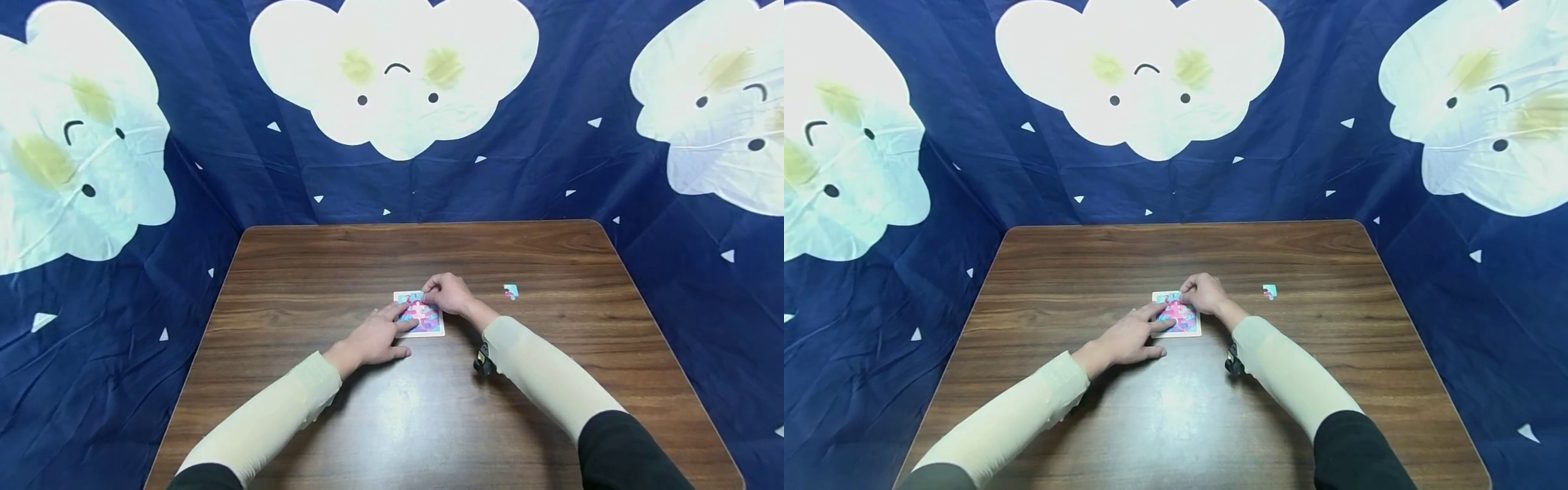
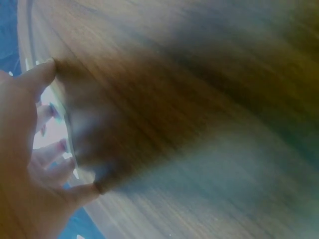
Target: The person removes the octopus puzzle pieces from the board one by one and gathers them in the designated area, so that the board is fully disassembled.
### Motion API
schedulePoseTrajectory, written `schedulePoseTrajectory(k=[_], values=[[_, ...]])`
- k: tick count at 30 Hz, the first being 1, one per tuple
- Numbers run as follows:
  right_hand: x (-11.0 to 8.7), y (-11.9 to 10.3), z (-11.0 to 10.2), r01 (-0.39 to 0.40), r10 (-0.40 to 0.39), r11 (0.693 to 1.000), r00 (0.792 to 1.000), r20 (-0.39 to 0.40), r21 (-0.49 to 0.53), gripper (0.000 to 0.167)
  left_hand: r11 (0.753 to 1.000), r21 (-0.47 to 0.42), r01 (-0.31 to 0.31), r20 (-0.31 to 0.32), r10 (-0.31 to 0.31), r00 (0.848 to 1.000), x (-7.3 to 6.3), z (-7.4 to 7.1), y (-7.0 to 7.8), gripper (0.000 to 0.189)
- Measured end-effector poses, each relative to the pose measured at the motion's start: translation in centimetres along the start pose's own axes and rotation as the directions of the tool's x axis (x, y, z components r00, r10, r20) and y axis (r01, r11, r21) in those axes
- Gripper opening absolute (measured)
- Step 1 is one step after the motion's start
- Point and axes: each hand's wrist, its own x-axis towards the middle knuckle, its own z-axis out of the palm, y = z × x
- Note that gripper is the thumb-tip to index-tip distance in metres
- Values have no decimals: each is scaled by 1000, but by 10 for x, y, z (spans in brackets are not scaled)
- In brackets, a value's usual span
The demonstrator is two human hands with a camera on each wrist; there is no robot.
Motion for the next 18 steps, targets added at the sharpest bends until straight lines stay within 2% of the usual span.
schedulePoseTrajectory(k=[8, 13, 18], values=[[1, -2, 0, -1, 1, 999, 1000, 2, -49, 9, 999, 49, -9, 16, 8, 1000, 1, -4, 1, 75], [1, -3, 0, -7, 5, 998, 1000, -26, -69, 7, 999, 49, -7, 18, 6, 1000, 2, -8, 4, 74], [1, -2, 1, -7, 6, 997, 1000, -21, -71, 4, 999, 51, -17, 10, 16, 1000, 1, -9, 4, 73]])
